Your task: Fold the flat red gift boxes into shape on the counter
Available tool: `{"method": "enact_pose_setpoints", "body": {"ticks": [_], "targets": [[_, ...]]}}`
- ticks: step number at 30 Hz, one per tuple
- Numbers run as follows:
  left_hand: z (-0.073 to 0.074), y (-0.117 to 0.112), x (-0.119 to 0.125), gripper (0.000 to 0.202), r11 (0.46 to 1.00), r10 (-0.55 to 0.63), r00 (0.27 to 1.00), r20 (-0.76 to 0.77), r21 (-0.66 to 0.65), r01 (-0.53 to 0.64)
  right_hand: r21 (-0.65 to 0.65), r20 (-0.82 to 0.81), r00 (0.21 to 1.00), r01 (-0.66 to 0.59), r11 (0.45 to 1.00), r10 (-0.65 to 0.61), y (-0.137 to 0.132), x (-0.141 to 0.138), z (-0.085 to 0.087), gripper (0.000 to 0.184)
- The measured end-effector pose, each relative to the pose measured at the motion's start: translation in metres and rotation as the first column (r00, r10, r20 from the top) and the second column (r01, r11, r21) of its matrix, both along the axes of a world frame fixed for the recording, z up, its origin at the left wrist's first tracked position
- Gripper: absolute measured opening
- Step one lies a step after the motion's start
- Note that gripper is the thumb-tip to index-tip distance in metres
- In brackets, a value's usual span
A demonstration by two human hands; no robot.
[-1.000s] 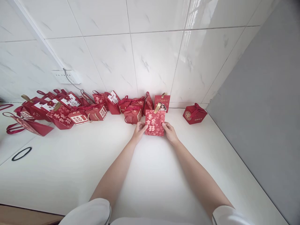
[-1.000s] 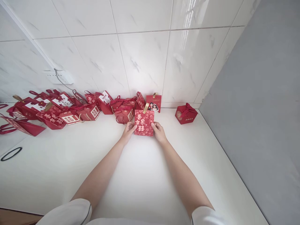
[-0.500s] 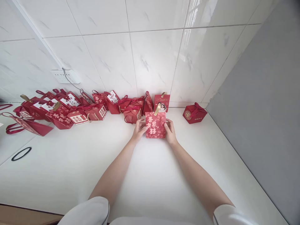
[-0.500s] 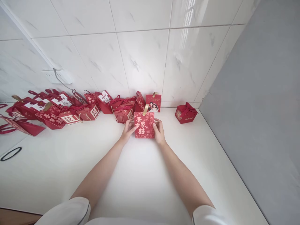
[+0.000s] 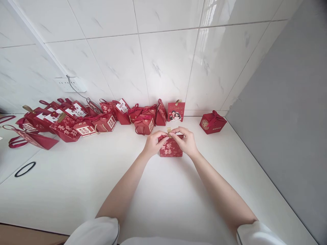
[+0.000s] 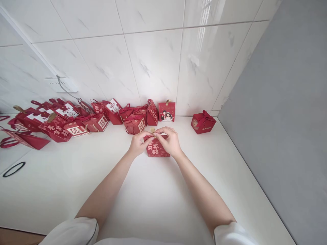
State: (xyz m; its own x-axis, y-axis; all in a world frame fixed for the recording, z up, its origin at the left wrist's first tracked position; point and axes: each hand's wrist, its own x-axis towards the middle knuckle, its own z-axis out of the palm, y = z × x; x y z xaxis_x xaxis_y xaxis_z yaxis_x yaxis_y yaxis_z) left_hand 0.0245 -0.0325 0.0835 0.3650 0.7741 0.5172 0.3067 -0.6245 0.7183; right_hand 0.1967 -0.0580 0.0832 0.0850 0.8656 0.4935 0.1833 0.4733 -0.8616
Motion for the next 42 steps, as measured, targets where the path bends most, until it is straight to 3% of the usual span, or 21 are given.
{"method": "enact_pose_setpoints", "body": {"ticks": [3, 6, 9, 11, 14, 17, 19, 22, 42], "targets": [[0.001, -0.002, 0.002, 0.019, 0.999, 0.005, 0.998, 0.067, -0.053, -0.002, -0.077, -0.132, 0.99, -0.052, 0.996, 0.041, -0.002, -0.001, 0.002, 0.02], [-0.002, -0.006, 0.009, 0.022, 0.996, 0.081, 0.969, 0.233, -0.064, -0.068, -0.082, -0.189, 0.98, -0.075, 0.994, 0.059, 0.001, 0.002, 0.004, 0.019], [-0.018, -0.009, 0.013, 0.049, 0.993, 0.1, 0.919, 0.383, -0.104, -0.064, -0.073, -0.216, 0.967, -0.151, 0.986, 0.133, 0.006, 0.003, -0.004, 0.025], [-0.036, -0.008, 0.011, 0.064, 0.985, 0.082, 0.911, 0.405, -0.172, -0.012, -0.082, -0.299, 0.94, -0.195, 0.977, 0.162, 0.01, 0.002, -0.018, 0.036], [-0.061, 0.002, -0.002, 0.064, 0.926, 0.067, 0.917, 0.392, -0.366, 0.089, -0.153, -0.386, 0.913, -0.204, 0.967, 0.132, 0.017, -0.001, -0.047, 0.045], [-0.071, 0.017, -0.016, 0.056, 0.808, -0.026, 0.919, 0.394, -0.533, 0.252, -0.239, -0.42, 0.892, -0.287, 0.928, 0.168, 0.024, 0.003, -0.072, 0.045], [-0.072, 0.025, -0.021, 0.053, 0.75, -0.063, 0.914, 0.4, -0.585, 0.308, -0.276, -0.452, 0.862, -0.38, 0.883, 0.23, 0.027, 0.008, -0.081, 0.047], [-0.07, 0.029, -0.022, 0.051, 0.742, -0.034, 0.909, 0.416, -0.599, 0.301, -0.3, -0.472, 0.842, -0.43, 0.851, 0.26, 0.03, 0.015, -0.084, 0.05], [-0.073, 0.028, -0.017, 0.052, 0.77, 0.006, 0.917, 0.398, -0.587, 0.249, -0.299, -0.448, 0.871, -0.356, 0.885, 0.199, 0.033, 0.012, -0.089, 0.052]]}}
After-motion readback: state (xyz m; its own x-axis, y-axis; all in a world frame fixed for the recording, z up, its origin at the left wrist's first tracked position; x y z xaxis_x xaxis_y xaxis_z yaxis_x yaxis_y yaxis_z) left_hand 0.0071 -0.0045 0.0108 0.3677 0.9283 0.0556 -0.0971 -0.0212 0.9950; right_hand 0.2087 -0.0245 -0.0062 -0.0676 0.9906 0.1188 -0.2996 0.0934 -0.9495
